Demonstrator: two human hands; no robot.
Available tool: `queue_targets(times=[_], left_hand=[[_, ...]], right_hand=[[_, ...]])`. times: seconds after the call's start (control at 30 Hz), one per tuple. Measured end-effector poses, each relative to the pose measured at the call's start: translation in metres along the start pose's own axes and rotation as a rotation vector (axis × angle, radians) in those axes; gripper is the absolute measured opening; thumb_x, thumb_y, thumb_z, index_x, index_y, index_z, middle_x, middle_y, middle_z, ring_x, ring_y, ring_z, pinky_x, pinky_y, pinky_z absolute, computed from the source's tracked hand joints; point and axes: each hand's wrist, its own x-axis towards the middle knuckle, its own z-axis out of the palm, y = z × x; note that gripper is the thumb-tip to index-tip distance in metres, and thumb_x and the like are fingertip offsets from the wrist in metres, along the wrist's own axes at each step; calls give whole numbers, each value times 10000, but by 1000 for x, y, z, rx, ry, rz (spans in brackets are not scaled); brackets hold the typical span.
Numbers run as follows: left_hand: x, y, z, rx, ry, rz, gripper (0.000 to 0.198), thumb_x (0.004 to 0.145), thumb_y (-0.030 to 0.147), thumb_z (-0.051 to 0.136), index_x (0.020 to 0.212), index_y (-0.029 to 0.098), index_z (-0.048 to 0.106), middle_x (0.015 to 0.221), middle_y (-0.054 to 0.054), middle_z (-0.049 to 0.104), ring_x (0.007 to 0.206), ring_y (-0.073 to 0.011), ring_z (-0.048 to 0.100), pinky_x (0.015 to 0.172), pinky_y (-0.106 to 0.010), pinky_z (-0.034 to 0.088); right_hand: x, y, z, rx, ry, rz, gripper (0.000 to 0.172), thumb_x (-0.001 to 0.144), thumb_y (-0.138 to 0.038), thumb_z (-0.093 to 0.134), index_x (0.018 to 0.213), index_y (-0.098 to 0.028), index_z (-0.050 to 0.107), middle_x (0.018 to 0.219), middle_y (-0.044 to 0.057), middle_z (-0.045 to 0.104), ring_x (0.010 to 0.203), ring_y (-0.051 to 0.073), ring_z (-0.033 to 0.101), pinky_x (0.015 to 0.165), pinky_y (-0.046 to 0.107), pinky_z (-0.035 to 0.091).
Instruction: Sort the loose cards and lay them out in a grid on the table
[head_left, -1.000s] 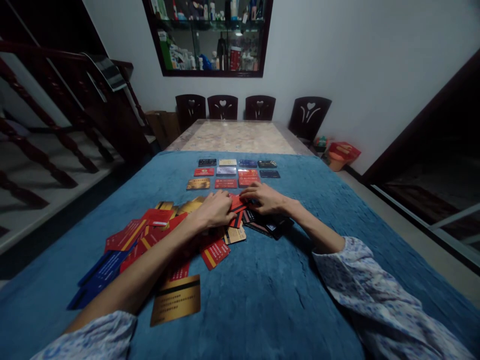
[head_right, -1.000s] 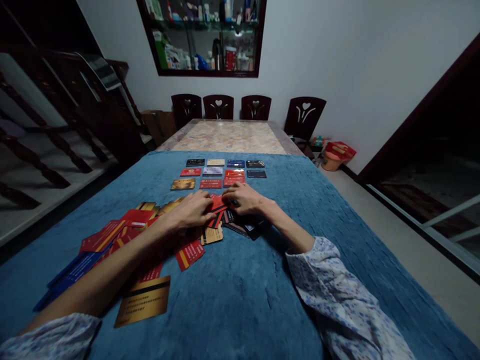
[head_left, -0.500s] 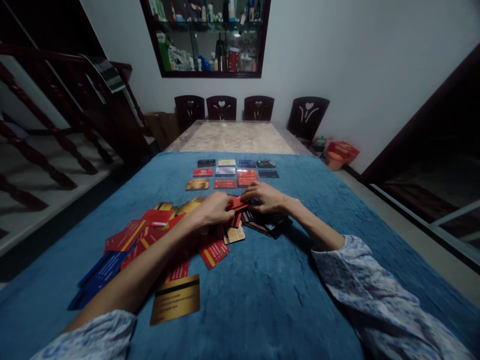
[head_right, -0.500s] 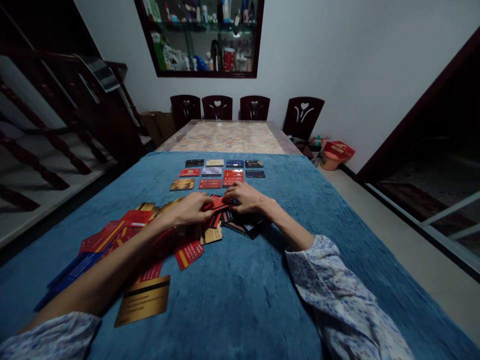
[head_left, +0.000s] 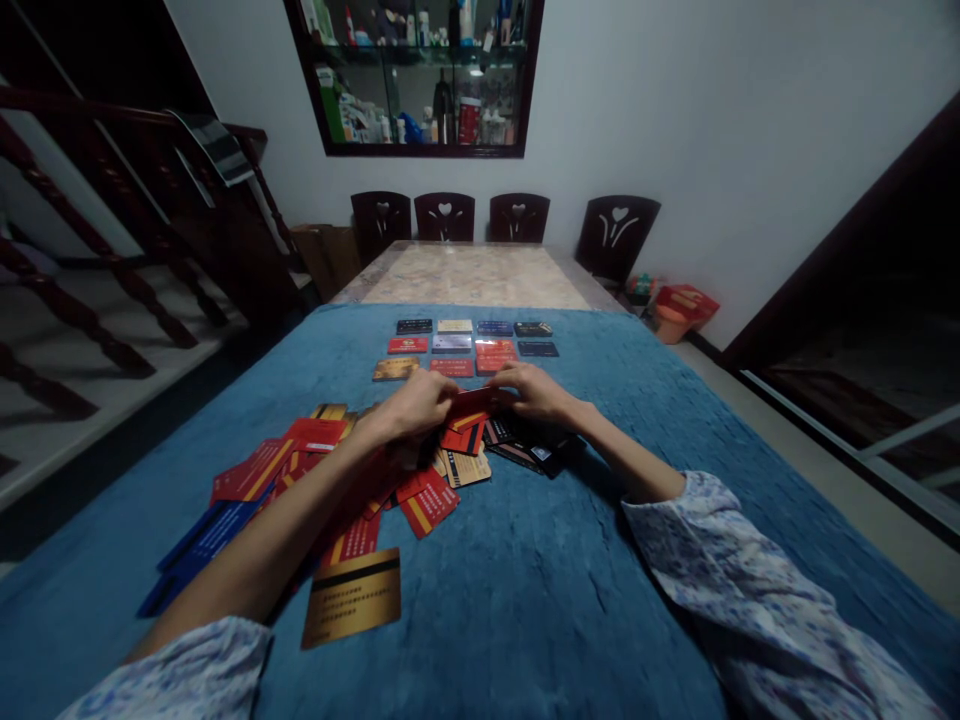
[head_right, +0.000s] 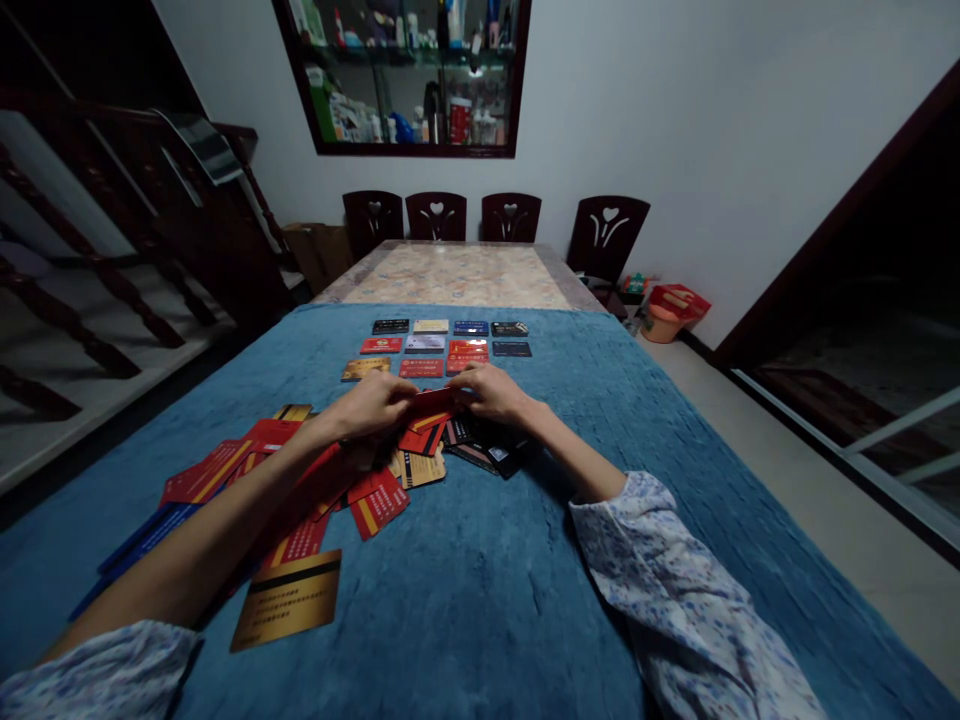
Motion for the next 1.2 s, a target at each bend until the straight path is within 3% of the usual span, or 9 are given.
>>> queue_targets(times=[0.43, 0.7, 0.97, 1.2], left_hand=[[4, -14, 11, -2, 129, 32, 424, 719, 8, 473, 978, 128, 786, 833, -53, 775, 747, -161, 670, 726, -236, 482], [6, -18, 27, 26, 246, 11, 542, 765, -17, 475, 1254, 155, 631, 941, -84, 755, 829, -206, 683, 798, -300, 499], [6, -16, 35, 63, 233, 40, 389, 772, -12, 459, 1108, 167, 536, 953, -96, 677, 832, -221, 629, 736, -318, 469], [10, -24, 49, 60, 313, 54, 344, 750, -51, 454, 1002, 179, 499, 1019, -96, 581, 887, -223, 567, 831, -377, 508]], right_hand=[[2, 6, 15, -31, 128, 62, 365, 931, -149, 570, 1279, -211, 662, 1117, 121, 719, 959, 222, 659, 829, 331, 473], [2, 6, 23, -14, 167, 58, 426, 914, -123, 553, 1318, -253, 596, 1167, 96, 748, 1012, 230, 683, 840, 320, 472], [3, 9, 27, -90, 151, 72, 405, 935, -149, 525, 1317, -235, 626, 1129, 94, 751, 977, 212, 670, 832, 307, 460], [5, 14, 33, -126, 182, 11, 465, 922, -148, 533, 1379, -211, 589, 1071, 114, 701, 911, 212, 601, 805, 340, 448]])
